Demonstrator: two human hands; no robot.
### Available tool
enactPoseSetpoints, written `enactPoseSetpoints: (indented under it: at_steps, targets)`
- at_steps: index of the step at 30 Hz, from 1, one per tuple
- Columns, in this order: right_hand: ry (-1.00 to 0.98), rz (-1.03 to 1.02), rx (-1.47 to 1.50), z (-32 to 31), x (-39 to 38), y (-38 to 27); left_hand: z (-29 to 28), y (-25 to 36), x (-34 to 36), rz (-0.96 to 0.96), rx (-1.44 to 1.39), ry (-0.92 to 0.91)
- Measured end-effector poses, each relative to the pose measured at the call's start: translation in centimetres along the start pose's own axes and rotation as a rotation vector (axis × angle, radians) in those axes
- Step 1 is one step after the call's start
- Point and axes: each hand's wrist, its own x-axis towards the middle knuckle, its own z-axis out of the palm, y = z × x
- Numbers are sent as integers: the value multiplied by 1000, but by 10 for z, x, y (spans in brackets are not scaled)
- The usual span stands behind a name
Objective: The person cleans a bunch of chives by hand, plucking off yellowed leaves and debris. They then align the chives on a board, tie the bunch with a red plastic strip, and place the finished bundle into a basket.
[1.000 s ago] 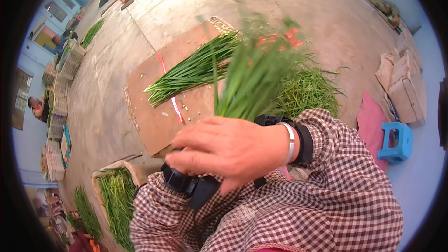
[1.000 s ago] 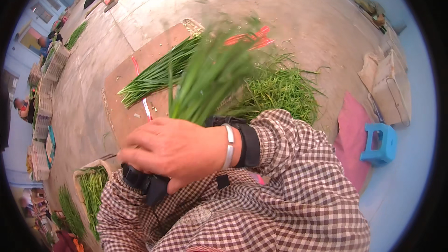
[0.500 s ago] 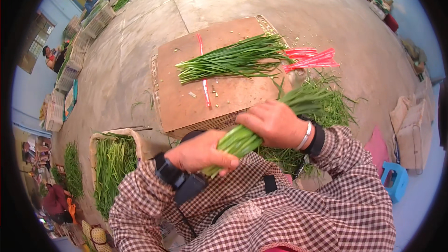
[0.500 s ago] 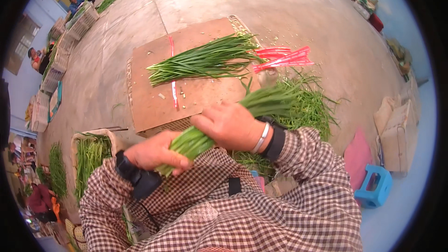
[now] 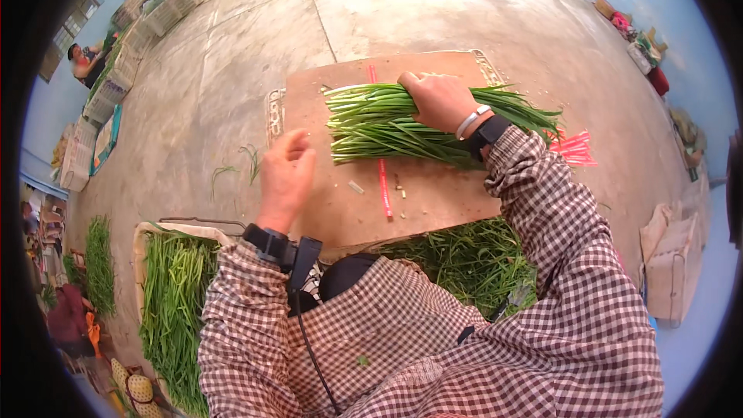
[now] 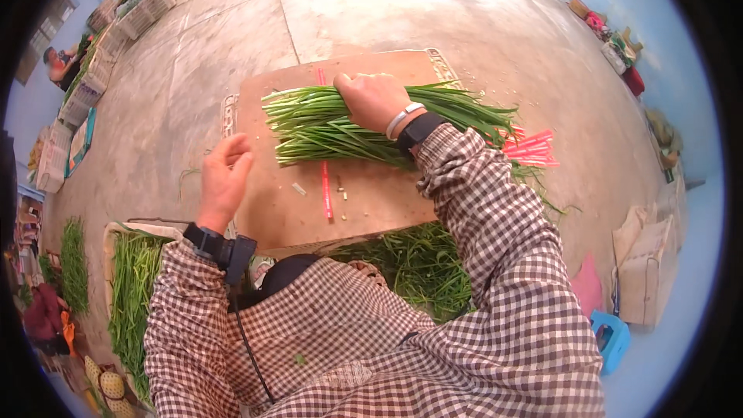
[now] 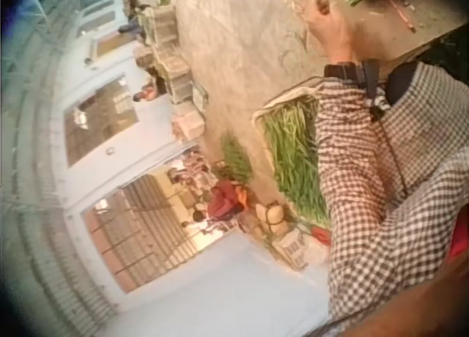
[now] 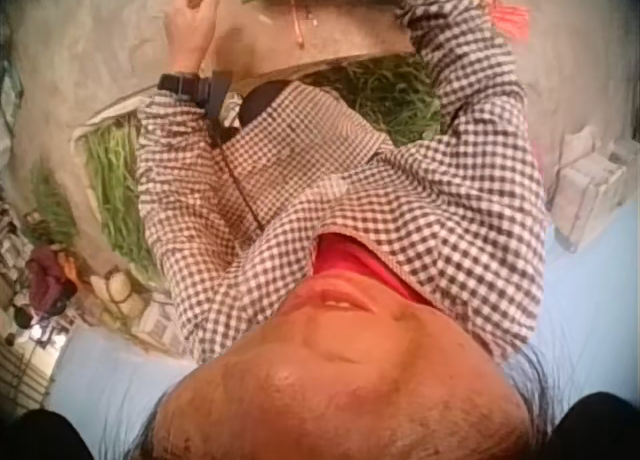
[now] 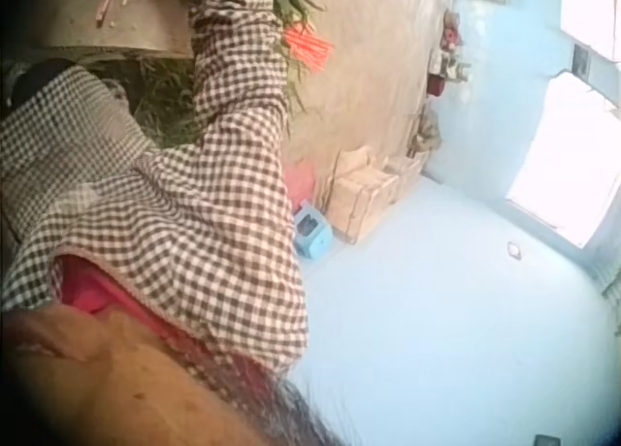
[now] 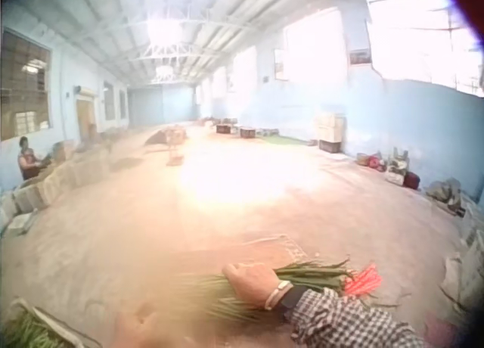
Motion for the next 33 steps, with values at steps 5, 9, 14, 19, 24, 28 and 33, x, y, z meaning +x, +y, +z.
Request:
enactPoseSetpoints:
  at_steps: [5,9,14,19,24,28,33]
  targets:
    - [-72,-15,-5,23,13,1,41,11,-16,175,134,-279]
    - [-164,-81,-8,44,7,7,64,14,-15,333,148,-257]
    - [-174,-116,-1,36,5,1,73,40,10,522,300,57]
    - [-170,-149,12,39,3,1,107,17,7,485,566,-61]
    - [-247,-192,137,19,0,0,107,6,6,471,555,-128]
    - [-183,-253,220,14,2,0,110,7,0,493,573,-93]
    - [-160,-150,254,37,-9,3,92,14,14,497,215,-97]
